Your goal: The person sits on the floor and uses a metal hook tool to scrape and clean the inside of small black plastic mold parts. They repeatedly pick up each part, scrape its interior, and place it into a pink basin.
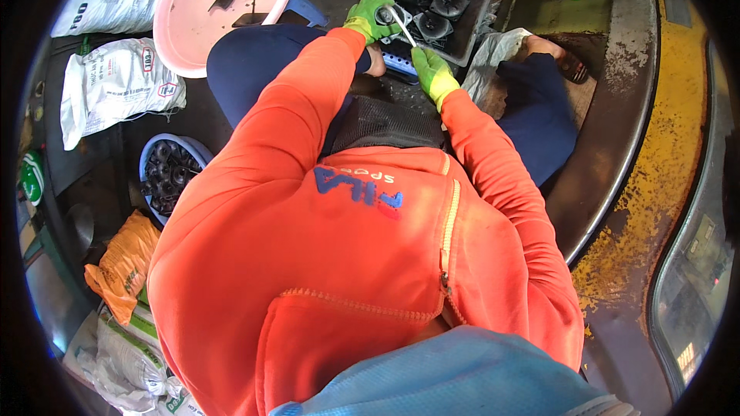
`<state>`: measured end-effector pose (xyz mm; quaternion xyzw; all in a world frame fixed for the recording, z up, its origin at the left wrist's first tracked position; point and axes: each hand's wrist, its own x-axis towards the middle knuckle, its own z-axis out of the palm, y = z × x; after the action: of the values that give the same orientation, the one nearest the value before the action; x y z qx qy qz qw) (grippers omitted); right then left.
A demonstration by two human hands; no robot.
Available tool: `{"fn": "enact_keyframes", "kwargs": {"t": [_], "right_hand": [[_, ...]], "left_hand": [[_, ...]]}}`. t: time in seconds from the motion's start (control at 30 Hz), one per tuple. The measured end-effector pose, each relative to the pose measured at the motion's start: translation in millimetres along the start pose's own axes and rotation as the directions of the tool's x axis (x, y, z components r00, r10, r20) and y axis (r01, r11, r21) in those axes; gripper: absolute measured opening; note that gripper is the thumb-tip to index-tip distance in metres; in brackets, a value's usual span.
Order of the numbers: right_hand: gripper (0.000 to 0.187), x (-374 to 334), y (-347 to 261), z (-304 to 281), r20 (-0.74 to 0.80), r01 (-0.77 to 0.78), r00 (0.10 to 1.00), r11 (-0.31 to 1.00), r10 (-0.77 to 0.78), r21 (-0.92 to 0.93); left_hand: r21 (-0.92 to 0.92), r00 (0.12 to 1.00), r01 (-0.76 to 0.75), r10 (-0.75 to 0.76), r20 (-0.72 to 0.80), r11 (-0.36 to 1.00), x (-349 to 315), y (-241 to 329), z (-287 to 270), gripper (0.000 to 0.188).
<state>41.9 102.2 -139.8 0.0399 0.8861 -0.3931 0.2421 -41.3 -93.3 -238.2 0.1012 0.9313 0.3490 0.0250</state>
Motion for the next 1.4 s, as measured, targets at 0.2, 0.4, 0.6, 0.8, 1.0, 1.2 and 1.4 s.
{"fn": "enact_keyframes", "kwargs": {"t": [0.2, 0.4, 0.6, 0.8, 1.0, 1.2, 1.4], "right_hand": [[0.031, -23, -17, -30, -0.261, 0.618, 0.755, 0.786, -0.602, -0.025], [0.046, 3, 9, -4, -0.079, 0.175, 0.980, 0.982, -0.180, -0.072], [0.037, -2, 12, -2, -0.264, 0.382, 0.910, 0.894, -0.320, 0.233], [0.040, -7, 9, -3, -0.112, 0.166, 0.978, 0.980, -0.178, -0.114], [0.044, -7, 5, -7, -0.041, 0.029, 0.998, 0.971, -0.040, -0.238], [0.044, 1, 16, 2, -0.213, 0.280, 0.941, 0.959, -0.263, 0.052], [0.051, 6, 27, 9, -0.096, -0.011, 0.995, 0.977, -0.010, -0.212]], "left_hand": [[0.013, 0.990, -0.091, 0.091, -0.104, 0.996, 4, -9, 14, 0.074], [-0.311, 0.995, -0.022, -0.010, -0.101, 0.950, 9, -20, 29, 0.070], [-0.131, 0.995, -0.075, 0.066, -0.075, 0.988, 7, -17, 24, 0.064], [-0.179, 0.988, -0.134, 0.117, -0.103, 0.975, 8, -17, 22, 0.064], [-0.088, 0.979, -0.148, 0.133, -0.156, 0.985, 5, -13, 20, 0.064], [-0.232, 0.995, -0.088, 0.075, -0.065, 0.969, 5, -14, 19, 0.068], [-0.180, 0.998, -0.067, 0.062, -0.031, 0.981, 6, -13, 15, 0.072]]}}
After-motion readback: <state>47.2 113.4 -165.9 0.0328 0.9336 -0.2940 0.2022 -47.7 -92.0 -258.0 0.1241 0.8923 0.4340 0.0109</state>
